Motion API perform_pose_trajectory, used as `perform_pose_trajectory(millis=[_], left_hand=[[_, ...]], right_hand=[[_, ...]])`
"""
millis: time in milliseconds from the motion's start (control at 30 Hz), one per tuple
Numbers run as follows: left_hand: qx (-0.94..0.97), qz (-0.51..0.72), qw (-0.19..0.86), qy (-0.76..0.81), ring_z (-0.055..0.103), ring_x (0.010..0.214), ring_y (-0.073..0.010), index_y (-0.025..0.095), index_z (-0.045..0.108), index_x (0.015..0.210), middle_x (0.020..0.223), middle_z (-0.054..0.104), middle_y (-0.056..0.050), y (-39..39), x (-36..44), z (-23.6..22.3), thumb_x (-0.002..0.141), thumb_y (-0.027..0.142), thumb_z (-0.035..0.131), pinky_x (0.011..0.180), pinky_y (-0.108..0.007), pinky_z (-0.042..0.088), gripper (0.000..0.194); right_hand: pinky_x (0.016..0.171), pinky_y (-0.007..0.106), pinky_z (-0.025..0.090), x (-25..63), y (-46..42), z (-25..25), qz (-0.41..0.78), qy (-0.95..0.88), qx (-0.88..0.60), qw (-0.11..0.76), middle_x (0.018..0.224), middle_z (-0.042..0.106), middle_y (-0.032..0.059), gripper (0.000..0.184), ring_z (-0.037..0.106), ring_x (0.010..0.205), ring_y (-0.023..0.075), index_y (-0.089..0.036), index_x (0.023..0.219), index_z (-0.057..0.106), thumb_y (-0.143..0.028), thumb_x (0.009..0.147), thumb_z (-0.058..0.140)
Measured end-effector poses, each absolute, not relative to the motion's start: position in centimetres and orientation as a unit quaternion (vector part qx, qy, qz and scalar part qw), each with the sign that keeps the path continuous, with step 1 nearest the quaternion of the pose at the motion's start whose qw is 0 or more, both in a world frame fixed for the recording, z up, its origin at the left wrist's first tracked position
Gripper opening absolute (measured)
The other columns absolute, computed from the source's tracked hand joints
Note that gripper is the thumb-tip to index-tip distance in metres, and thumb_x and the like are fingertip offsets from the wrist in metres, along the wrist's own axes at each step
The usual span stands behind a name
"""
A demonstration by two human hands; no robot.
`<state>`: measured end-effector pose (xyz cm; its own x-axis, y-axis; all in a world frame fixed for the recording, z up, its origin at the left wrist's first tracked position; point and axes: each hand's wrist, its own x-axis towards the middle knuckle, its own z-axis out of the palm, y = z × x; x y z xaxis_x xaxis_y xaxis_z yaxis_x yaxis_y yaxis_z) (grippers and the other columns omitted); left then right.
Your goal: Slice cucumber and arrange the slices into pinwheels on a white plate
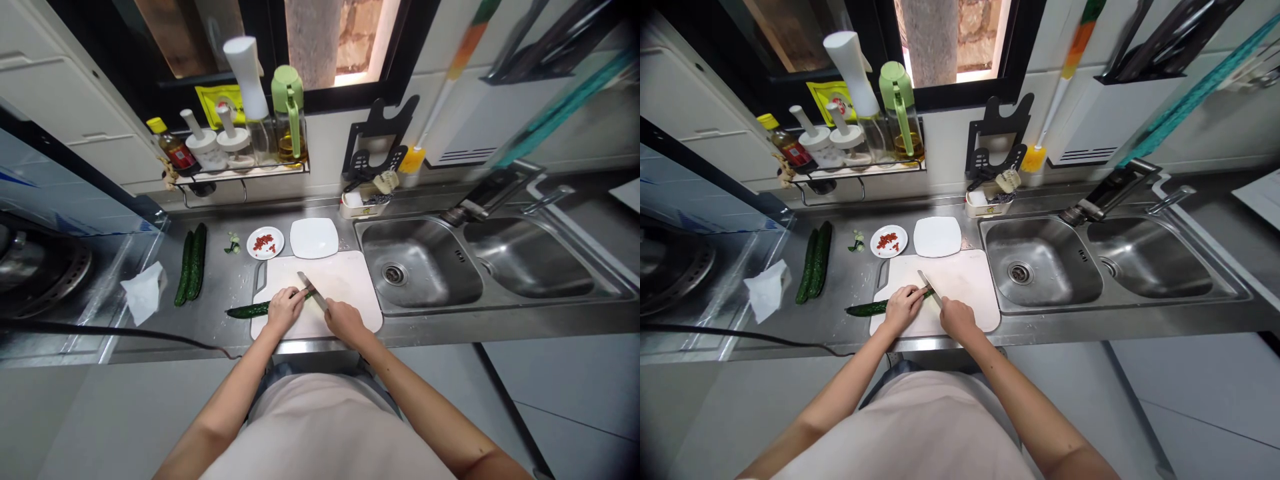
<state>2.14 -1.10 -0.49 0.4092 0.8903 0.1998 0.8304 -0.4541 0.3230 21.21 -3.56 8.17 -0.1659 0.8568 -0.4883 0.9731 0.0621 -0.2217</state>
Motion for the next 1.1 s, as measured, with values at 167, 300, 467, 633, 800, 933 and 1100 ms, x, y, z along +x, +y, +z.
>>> perform_pose_trajectory(millis=[167,300,467,633,800,933,1100], left_hand=[[0.836,0.176,0.085,0.513,0.054,0.093,-0.0170,0.029,0.063,0.120,0.101,0.062,-0.005,-1.1,2.1,-0.5,0.095,0.029,0.044,0.081,-0.030,0.042,0.031],[0.835,0.179,0.088,0.513,0.053,0.094,-0.0170,0.029,0.062,0.120,0.102,0.061,-0.005,-1.2,2.1,-0.6,0.094,0.029,0.044,0.082,-0.030,0.042,0.032],[0.833,0.178,0.091,0.515,0.054,0.093,-0.0170,0.029,0.062,0.120,0.102,0.062,-0.005,-1.2,2.2,-0.4,0.094,0.029,0.044,0.082,-0.030,0.043,0.032],[0.834,0.179,0.096,0.513,0.054,0.093,-0.0171,0.027,0.063,0.119,0.102,0.062,-0.005,-1.1,2.2,-0.3,0.094,0.030,0.045,0.082,-0.030,0.043,0.031],[0.833,0.180,0.096,0.514,0.054,0.093,-0.0169,0.027,0.063,0.118,0.102,0.062,-0.004,-1.1,2.2,-0.3,0.094,0.030,0.045,0.081,-0.029,0.043,0.030],[0.834,0.178,0.095,0.514,0.054,0.093,-0.0166,0.028,0.063,0.119,0.101,0.062,-0.005,-1.0,2.1,-0.4,0.094,0.030,0.045,0.082,-0.029,0.043,0.030],[0.834,0.177,0.099,0.514,0.054,0.094,-0.0168,0.028,0.063,0.119,0.102,0.062,-0.005,-1.0,2.1,-0.4,0.094,0.030,0.045,0.082,-0.030,0.043,0.031]], right_hand=[[0.070,0.029,0.039,22.1,-4.4,8.4,-0.272,0.720,0.626,0.126,0.098,0.068,0.0133,0.026,0.064,0.092,0.0231,-0.016,0.110,0.056,-0.020,0.091,0.039],[0.068,0.028,0.038,22.6,-5.0,8.6,-0.274,0.719,0.625,0.131,0.096,0.069,0.0125,0.025,0.065,0.090,0.0231,-0.016,0.109,0.057,-0.020,0.091,0.039],[0.068,0.027,0.038,22.5,-4.8,8.8,-0.277,0.723,0.620,0.128,0.097,0.068,0.0124,0.025,0.065,0.089,0.0221,-0.016,0.108,0.057,-0.018,0.091,0.040],[0.071,0.027,0.039,21.9,-4.1,8.6,-0.275,0.723,0.622,0.124,0.099,0.068,0.0140,0.026,0.064,0.093,0.0225,-0.015,0.110,0.057,-0.017,0.091,0.039],[0.074,0.028,0.041,21.3,-3.2,8.0,-0.275,0.725,0.622,0.109,0.101,0.068,0.0137,0.026,0.064,0.094,0.0226,-0.015,0.110,0.057,-0.018,0.092,0.038],[0.075,0.029,0.042,20.5,-2.3,7.6,-0.268,0.728,0.622,0.102,0.103,0.068,0.0143,0.028,0.064,0.095,0.0228,-0.014,0.112,0.056,-0.017,0.092,0.037],[0.074,0.028,0.043,20.3,-2.5,7.7,-0.268,0.725,0.626,0.102,0.101,0.068,0.0141,0.027,0.064,0.095,0.0223,-0.014,0.112,0.056,-0.017,0.093,0.037]])
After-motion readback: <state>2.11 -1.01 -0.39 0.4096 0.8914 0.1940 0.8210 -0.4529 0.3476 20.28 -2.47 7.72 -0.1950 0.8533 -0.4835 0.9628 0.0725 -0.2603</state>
